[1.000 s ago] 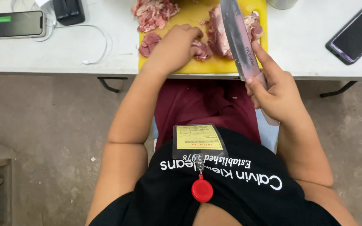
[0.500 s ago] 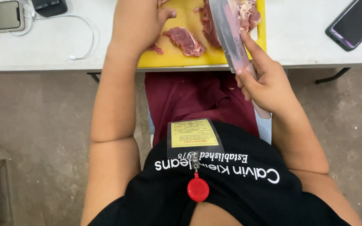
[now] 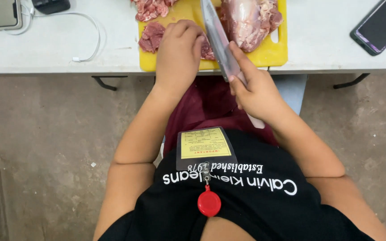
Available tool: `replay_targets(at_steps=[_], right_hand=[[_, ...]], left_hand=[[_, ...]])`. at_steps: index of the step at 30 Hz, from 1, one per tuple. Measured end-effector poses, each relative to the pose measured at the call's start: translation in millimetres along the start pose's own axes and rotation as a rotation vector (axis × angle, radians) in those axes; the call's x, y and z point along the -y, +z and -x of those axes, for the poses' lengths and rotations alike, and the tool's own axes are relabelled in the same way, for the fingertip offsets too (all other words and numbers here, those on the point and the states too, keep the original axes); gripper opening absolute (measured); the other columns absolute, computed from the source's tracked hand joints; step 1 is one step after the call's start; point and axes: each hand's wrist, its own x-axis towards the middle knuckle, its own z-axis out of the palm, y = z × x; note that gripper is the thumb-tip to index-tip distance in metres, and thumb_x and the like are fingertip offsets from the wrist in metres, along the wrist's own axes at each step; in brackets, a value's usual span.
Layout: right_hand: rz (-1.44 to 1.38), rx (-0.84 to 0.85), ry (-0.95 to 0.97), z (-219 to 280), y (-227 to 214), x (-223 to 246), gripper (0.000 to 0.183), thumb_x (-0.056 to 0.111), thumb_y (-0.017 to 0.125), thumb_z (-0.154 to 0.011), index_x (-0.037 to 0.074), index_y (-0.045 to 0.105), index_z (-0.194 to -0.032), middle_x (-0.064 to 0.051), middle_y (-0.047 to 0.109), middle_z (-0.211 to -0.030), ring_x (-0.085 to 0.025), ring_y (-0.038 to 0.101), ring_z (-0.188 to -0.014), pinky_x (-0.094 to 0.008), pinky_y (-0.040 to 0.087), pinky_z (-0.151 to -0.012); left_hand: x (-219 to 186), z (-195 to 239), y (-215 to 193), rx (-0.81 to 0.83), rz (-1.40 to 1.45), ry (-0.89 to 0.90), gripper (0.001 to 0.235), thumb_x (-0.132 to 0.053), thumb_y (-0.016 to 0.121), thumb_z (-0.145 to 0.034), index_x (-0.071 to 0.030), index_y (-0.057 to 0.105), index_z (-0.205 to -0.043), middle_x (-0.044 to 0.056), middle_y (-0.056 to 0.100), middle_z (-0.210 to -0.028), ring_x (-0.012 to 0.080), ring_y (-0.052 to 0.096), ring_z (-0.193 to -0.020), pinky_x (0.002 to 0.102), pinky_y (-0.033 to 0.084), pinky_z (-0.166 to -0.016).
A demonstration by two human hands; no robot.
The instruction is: The person cuts a large piece of raw meat into smaller chunks using a knife on a yellow cutting board. They also use their hands to pull apart and separate the meat fibers during the process.
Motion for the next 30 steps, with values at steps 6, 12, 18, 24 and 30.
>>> replay_targets(at_steps=[6, 12, 18, 24, 30], right_hand=[[0.216, 0.012, -0.040, -5.6, 6.6, -16.6, 0.073, 0.015, 0.049, -0.100, 0.027, 0.023, -0.167, -0.021, 0.064, -0.073, -0.039, 0.060, -0.065, -0.040, 0.045, -0.069], [0.161, -0.115, -0.088, -1.9, -0.7, 1.4, 0.067, 0.012, 0.050, -0.102, 0.024, 0.028, -0.164, -0.011, 0.072, -0.076, -0.032, 0.068, -0.069, -0.036, 0.051, -0.079], [0.259, -0.112, -0.179, 9.1, -1.2, -2.1, 0.068, 0.013, 0.050, -0.101, 0.024, 0.025, -0.163, -0.021, 0.071, -0.130, -0.056, 0.062, -0.090, -0.045, 0.047, -0.082], [0.310, -0.253, -0.141, 22.9, -20.8, -32.2, 0.067, 0.015, 0.054, -0.105, 0.023, 0.027, -0.165, -0.017, 0.075, -0.098, -0.032, 0.063, -0.064, -0.047, 0.053, -0.067], [0.249, -0.341, -0.136, 40.0, -37.6, -32.5, 0.063, 0.013, 0.051, -0.106, 0.018, 0.030, -0.165, -0.002, 0.070, -0.088, -0.023, 0.063, -0.059, -0.036, 0.053, -0.073]], left_hand=[[16.0, 10.2, 10.7, 0.018, 0.040, -0.116, 0.022, 0.000, 0.066, -0.088, -0.002, 0.074, -0.108, 0.012, 0.070, -0.110, 0.0336, 0.062, -0.101, 0.044, 0.050, -0.092], [15.8, 20.4, 4.1, -0.042, 0.114, -0.170, 0.019, 0.002, 0.068, -0.088, -0.001, 0.071, -0.107, 0.012, 0.069, -0.116, 0.0311, 0.063, -0.107, 0.042, 0.053, -0.096], [1.8, 14.0, -5.0, 0.003, 0.098, -0.098, 0.024, 0.006, 0.060, -0.086, -0.003, 0.062, -0.108, 0.012, 0.060, -0.110, 0.0332, 0.054, -0.103, 0.043, 0.047, -0.093], [25.3, -21.6, 1.8, 0.271, -0.228, 0.431, 0.007, -0.013, 0.066, -0.089, -0.007, 0.070, -0.088, 0.005, 0.065, -0.093, 0.0304, 0.053, -0.089, 0.043, 0.046, -0.068], [32.5, -44.5, 13.7, 0.542, -0.631, 0.588, 0.012, -0.014, 0.066, -0.084, -0.017, 0.075, -0.092, 0.000, 0.068, -0.085, 0.0259, 0.063, -0.084, 0.042, 0.052, -0.048]])
